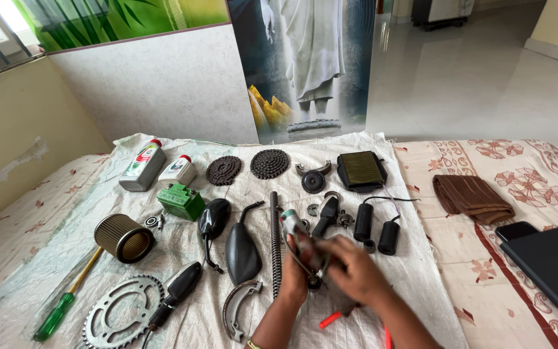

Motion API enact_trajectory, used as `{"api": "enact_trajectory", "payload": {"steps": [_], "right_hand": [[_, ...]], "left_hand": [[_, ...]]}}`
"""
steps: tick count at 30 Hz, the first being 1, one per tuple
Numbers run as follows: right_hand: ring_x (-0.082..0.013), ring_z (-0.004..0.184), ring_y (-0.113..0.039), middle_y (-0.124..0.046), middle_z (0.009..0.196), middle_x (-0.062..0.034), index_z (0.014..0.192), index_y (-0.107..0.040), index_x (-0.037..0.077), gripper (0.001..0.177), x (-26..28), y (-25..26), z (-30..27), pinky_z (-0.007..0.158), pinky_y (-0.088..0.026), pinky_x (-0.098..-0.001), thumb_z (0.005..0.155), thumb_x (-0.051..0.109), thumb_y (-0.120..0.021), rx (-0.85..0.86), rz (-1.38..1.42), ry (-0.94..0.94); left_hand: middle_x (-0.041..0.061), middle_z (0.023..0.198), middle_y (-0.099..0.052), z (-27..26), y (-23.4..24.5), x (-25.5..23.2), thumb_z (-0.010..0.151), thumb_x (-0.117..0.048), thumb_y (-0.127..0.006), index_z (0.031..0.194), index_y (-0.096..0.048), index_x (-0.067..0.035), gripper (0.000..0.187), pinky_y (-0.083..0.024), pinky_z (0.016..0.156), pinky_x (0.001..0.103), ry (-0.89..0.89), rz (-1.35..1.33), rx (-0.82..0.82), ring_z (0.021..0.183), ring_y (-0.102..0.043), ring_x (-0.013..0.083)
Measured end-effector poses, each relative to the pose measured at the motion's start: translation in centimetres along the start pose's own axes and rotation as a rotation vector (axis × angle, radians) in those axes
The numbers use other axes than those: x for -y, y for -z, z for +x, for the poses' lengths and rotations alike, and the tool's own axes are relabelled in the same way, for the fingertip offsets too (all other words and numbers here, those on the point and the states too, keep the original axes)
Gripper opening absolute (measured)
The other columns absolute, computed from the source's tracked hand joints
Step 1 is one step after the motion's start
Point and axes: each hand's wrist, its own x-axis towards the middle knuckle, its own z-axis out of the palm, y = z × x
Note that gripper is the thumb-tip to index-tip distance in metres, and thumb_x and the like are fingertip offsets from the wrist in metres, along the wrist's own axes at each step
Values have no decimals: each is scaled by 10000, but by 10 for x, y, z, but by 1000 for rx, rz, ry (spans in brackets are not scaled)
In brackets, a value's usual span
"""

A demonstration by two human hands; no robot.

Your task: The person wipes several small mechanical parts with a cloth on a bed covered with a white sheet. They handle a cylindrical metal part and other small components, rubbing them with the cloth to remove residue. The person uses pliers briefly to hold a part while wiping it.

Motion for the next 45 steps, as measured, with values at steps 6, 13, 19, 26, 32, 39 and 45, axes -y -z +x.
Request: {"api": "enact_trajectory", "payload": {"steps": [6,13,19,26,32,39,45], "right_hand": [[-229,1184,-603,-608,1337,-123,1475,-443,86,526,-51,20,21,987,-511,-323,959,97,-537,-523,642,269],[-165,1005,-666,-719,1107,-90,1209,-672,29,281,-68,-1,23,858,-527,-300,948,134,-669,-477,344,293],[-145,803,-655,-772,937,-83,1109,-753,8,247,-75,21,28,704,-523,-295,1015,119,-554,-449,552,46],[-276,1049,-631,-636,1074,-169,1130,-593,-27,254,-10,9,4,876,-501,-362,886,37,-560,-588,110,468],[-203,987,-701,-758,1019,-61,1147,-696,39,295,-71,6,27,892,-531,-333,940,59,-487,-503,474,246],[-165,630,-612,-692,812,-70,1094,-689,27,379,-193,1,66,566,-501,-318,1032,347,-494,-176,769,-341],[-172,611,-648,-718,783,-83,1036,-718,6,328,-171,-2,61,562,-543,-316,1000,277,-536,-205,757,-174]], "left_hand": [[31,1194,-631,-15,-24,-4,972,-619,-318,1479,-379,-268,620,-548,822,349,199,535,-34,1010,-636,155],[219,905,-669,-29,-49,-21,1044,-315,-461,1369,-581,-24,452,-492,704,372,-60,980,275,785,-606,289],[231,997,-704,-38,-51,-23,1031,-313,-497,1366,-551,-4,459,-507,849,411,-79,1155,375,940,-678,316],[180,1476,-557,-6,-3,22,1097,-289,-441,1505,-428,11,506,-422,1122,382,-191,628,214,1365,-537,278],[153,1114,-697,-16,-18,15,1063,-299,-413,1439,-541,-16,487,-538,916,370,-22,732,340,1030,-653,258],[143,1120,-691,-26,-38,-10,1114,-400,-374,1356,-613,0,526,-506,914,343,-122,993,327,1023,-641,197],[142,975,-681,-17,-26,-6,1108,-453,-354,1237,-680,-24,554,-506,766,340,-35,637,227,839,-617,205]]}}
